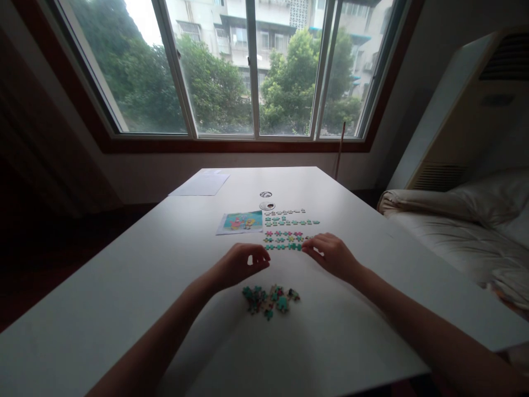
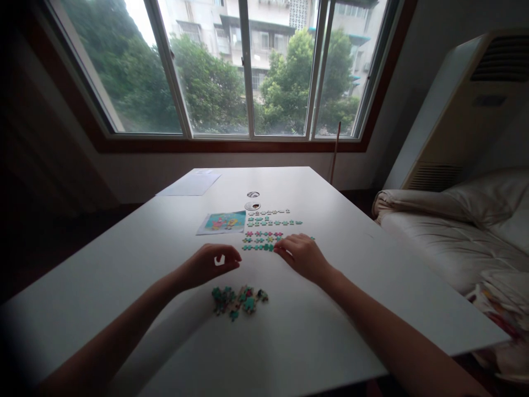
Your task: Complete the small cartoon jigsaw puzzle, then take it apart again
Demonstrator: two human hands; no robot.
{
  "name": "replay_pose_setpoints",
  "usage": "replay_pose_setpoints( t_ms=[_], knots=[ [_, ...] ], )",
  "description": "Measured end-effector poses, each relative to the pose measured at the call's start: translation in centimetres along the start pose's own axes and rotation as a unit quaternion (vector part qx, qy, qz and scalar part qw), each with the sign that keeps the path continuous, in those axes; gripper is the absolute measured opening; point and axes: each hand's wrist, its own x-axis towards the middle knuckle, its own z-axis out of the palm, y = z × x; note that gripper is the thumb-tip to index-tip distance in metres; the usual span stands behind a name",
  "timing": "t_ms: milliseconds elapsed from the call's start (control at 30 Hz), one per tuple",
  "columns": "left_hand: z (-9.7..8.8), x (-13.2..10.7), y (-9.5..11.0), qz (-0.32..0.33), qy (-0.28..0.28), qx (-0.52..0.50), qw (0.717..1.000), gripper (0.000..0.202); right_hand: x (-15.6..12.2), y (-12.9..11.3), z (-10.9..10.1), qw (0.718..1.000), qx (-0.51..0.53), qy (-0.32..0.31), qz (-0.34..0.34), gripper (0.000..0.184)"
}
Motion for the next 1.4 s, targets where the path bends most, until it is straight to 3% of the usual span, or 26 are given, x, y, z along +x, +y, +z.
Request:
replay_pose_setpoints(
  t_ms=[200,333,667,1033,1400],
  knots=[
    [-2.6,-1.1,-1.1,-0.133,-0.217,0.019,0.967,0.022,-0.1,2.2,-1.6,0.998,-0.066,0.012,0.010,0.026],
    [-2.7,-1.5,-1.3,-0.156,-0.270,0.001,0.950,0.020,-0.1,2.4,-1.7,0.997,-0.082,0.003,0.003,0.027],
    [-2.2,-1.5,-0.7,-0.145,-0.290,-0.016,0.946,0.023,0.0,2.4,-1.5,0.997,-0.074,-0.006,-0.003,0.025],
    [-0.6,-0.9,0.1,-0.112,-0.248,-0.046,0.961,0.024,0.0,2.3,-1.7,0.996,-0.084,-0.018,0.000,0.026],
    [-0.5,-1.0,0.0,-0.100,-0.243,-0.033,0.964,0.017,-0.7,5.0,-0.8,0.980,-0.108,-0.153,0.072,0.022]
  ],
)
